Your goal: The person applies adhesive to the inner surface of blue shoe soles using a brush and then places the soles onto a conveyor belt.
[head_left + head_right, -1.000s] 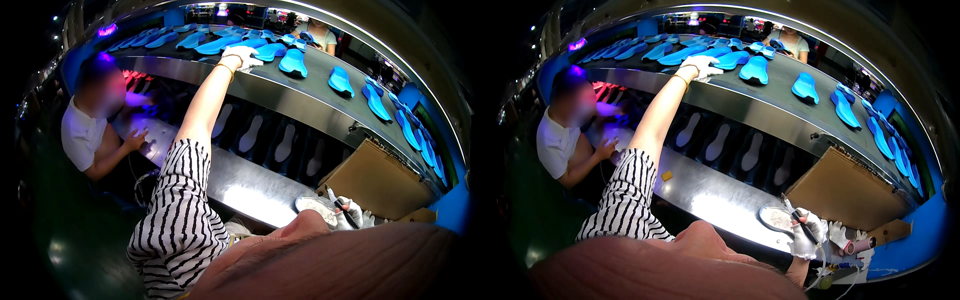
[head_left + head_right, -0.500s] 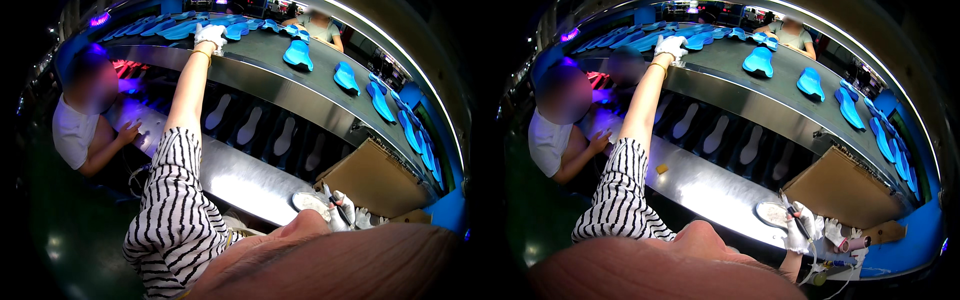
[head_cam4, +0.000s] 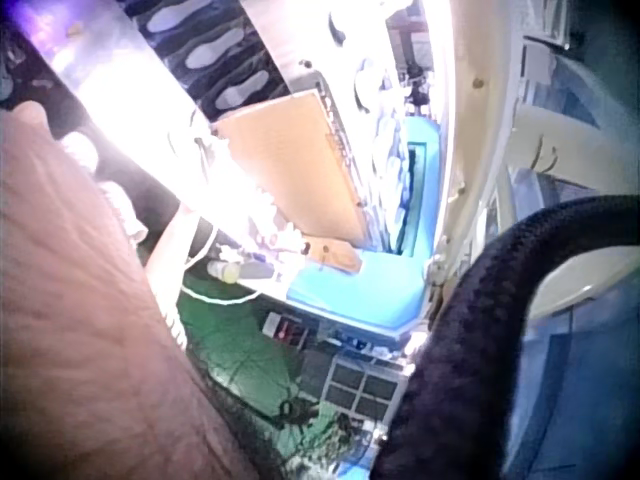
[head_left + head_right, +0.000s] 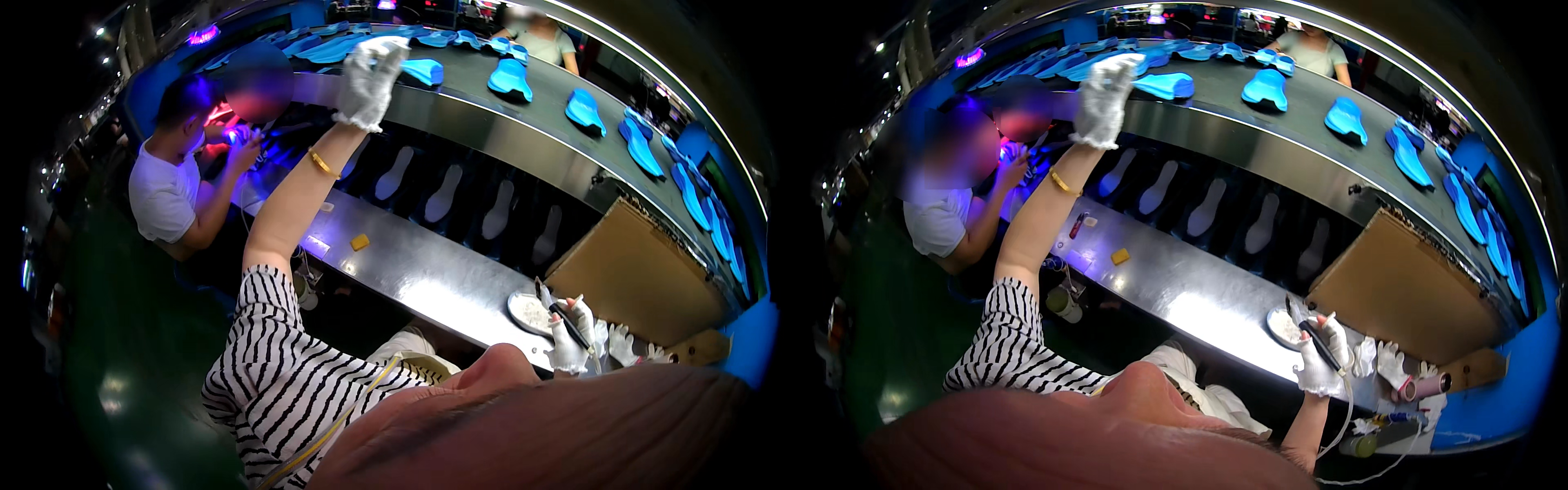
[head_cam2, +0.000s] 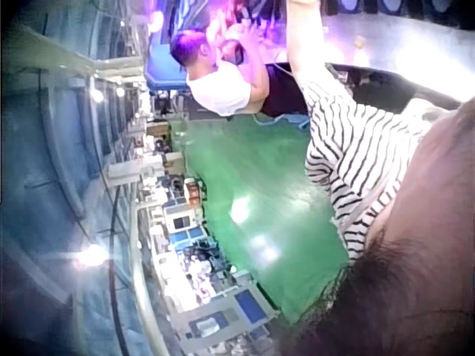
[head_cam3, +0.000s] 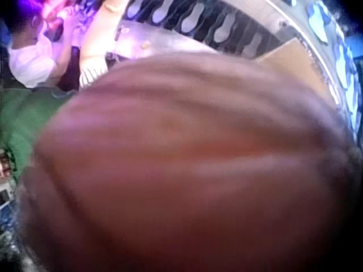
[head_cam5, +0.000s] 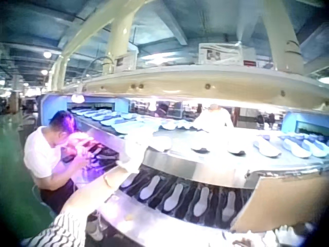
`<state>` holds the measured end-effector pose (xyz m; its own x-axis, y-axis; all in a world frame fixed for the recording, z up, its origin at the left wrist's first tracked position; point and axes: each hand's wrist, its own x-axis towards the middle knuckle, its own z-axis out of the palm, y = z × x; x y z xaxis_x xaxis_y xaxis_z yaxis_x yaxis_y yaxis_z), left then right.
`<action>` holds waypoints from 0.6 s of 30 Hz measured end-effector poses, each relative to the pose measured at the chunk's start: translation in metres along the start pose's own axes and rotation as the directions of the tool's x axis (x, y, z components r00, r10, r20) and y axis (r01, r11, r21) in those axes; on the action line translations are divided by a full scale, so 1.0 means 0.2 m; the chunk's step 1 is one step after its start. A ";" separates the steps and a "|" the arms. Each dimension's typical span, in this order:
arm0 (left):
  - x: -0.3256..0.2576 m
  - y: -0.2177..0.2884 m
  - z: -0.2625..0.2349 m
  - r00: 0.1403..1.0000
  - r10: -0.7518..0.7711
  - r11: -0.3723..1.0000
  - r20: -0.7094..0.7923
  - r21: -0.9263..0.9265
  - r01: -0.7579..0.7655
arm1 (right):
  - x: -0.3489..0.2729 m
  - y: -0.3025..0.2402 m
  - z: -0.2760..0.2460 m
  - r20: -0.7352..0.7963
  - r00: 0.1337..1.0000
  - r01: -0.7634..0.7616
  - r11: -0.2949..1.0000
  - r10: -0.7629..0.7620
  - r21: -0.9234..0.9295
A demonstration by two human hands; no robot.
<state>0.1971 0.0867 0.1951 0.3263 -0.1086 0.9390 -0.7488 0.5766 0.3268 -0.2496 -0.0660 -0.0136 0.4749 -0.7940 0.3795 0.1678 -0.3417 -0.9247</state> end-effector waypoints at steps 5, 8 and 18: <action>-0.04 0.43 0.05 0.995 -0.036 0.988 -0.098 -0.155 0.020 | -0.07 0.01 0.00 0.008 1.000 -0.019 1.000 0.019 0.021; -0.23 0.35 0.22 0.974 -0.153 0.772 0.167 -0.596 0.223 | -0.09 -0.03 -0.02 -0.049 0.994 -0.095 0.995 0.093 -0.037; -1.32 0.43 0.49 0.145 -0.511 -0.756 0.847 -0.523 0.393 | -0.08 0.04 0.04 -0.029 0.999 0.039 0.998 -0.038 0.041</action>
<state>-0.0105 0.0858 -0.0146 -0.0592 -0.9965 0.0593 0.9963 -0.0552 0.0662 -0.2478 -0.0522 -0.0276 0.4426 -0.7948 0.4152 0.2212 -0.3519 -0.9095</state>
